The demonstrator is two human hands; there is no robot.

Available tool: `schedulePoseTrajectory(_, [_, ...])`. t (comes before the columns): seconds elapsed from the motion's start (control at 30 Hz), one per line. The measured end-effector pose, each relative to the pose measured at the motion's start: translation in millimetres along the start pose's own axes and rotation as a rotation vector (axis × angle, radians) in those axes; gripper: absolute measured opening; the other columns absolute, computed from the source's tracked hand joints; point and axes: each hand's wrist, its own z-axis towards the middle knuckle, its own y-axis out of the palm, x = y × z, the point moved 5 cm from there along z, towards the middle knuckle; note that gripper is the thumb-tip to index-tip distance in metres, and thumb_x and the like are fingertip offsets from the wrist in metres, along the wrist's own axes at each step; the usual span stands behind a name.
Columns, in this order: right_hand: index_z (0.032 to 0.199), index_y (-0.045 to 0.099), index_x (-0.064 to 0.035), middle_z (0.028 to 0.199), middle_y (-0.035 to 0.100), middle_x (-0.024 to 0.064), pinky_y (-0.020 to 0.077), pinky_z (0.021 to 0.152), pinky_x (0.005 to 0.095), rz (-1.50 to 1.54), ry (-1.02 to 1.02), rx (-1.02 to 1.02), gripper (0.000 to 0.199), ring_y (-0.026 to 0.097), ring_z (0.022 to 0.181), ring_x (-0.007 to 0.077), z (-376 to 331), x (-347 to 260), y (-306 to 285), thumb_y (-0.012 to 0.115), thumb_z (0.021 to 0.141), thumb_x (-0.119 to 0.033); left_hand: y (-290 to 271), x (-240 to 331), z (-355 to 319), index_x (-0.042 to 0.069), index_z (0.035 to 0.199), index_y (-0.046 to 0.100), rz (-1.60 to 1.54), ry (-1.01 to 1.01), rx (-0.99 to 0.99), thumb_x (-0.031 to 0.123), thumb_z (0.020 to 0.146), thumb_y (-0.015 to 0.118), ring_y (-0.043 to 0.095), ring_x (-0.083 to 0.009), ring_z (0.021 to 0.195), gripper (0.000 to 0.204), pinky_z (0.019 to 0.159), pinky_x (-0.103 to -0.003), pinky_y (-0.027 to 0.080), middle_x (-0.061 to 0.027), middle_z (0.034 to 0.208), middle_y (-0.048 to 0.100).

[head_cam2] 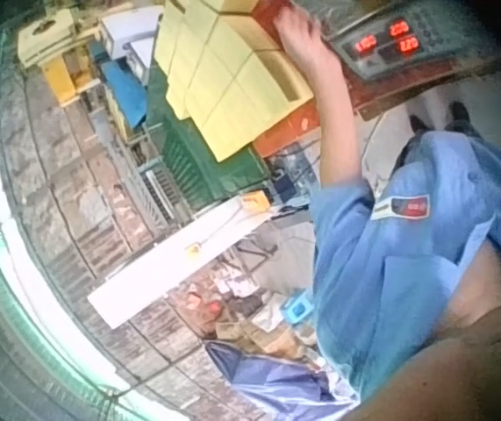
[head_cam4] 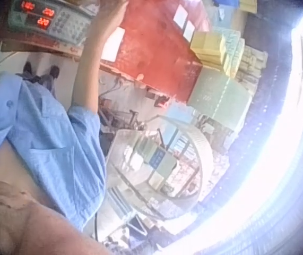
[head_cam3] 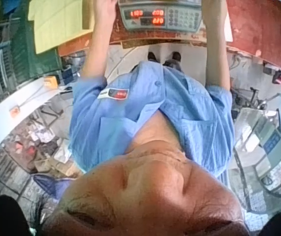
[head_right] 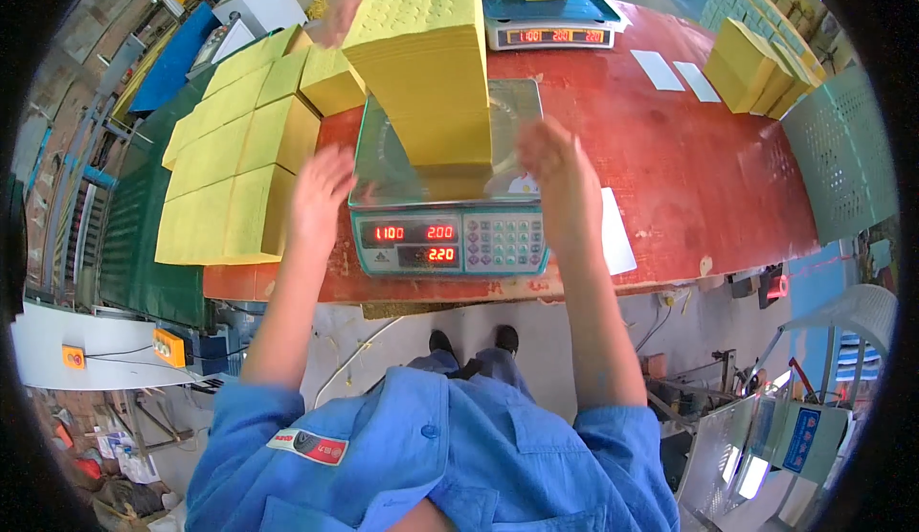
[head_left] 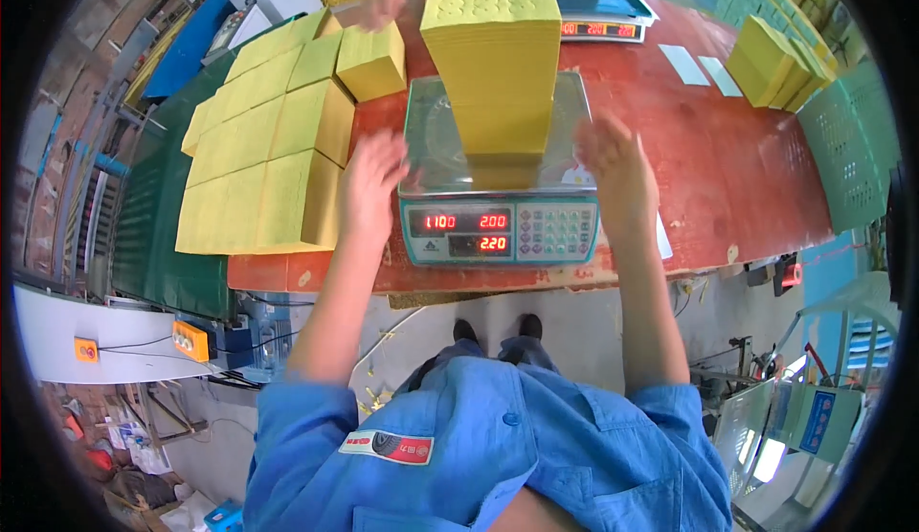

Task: Weighing and organizing stacks of yellow paper on a production line.

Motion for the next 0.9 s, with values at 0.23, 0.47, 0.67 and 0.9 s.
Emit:
schedulePoseTrajectory(0.23, [0.121, 0.058, 0.0054, 0.102, 0.067, 0.0153, 0.0501, 0.08, 0.0352, 0.111, 0.399, 0.053, 0.039, 0.065, 0.089, 0.0238, -161, 64, -13, 0.046, 0.1, -0.026, -108, -56, -158, 0.001, 0.108, 0.062, -0.037, -0.298, 0.318, 0.03, 0.096, 0.052, 0.064, -0.0222, 0.097, 0.033, 0.086, -0.035, 0.049, -0.0131, 0.101, 0.068])
schedulePoseTrajectory(0.47, [0.118, 0.059, 0.0036, 0.098, 0.066, 0.0121, 0.0498, 0.077, 0.033, 0.106, 0.453, 0.043, 0.031, 0.063, 0.085, 0.0209, -156, 71, -13, 0.046, 0.1, -0.018, -95, -46, -153, 0.002, 0.109, 0.061, -0.085, -0.257, 0.274, 0.026, 0.095, 0.054, 0.063, -0.0225, 0.1, 0.029, 0.087, -0.035, 0.049, -0.0124, 0.104, 0.066])
schedulePoseTrajectory(0.67, [0.119, 0.057, 0.0035, 0.098, 0.064, 0.011, 0.0487, 0.077, 0.0329, 0.073, 0.455, 0.051, 0.032, 0.062, 0.086, 0.0212, -157, 71, -11, 0.047, 0.098, -0.02, -91, -50, -154, 0.001, 0.106, 0.062, -0.102, -0.296, 0.263, 0.025, 0.094, 0.056, 0.064, -0.0225, 0.094, 0.028, 0.083, -0.035, 0.05, -0.0141, 0.101, 0.067])
schedulePoseTrajectory(0.9, [0.118, 0.057, 0.0053, 0.095, 0.063, 0.0111, 0.049, 0.077, 0.0332, 0.156, 0.514, 0.115, 0.031, 0.062, 0.086, 0.0218, -174, 84, -15, 0.048, 0.098, -0.016, -85, -59, -148, 0.001, 0.11, 0.061, -0.127, -0.352, 0.192, 0.026, 0.096, 0.053, 0.064, -0.0233, 0.097, 0.03, 0.085, -0.036, 0.05, -0.0142, 0.104, 0.067])
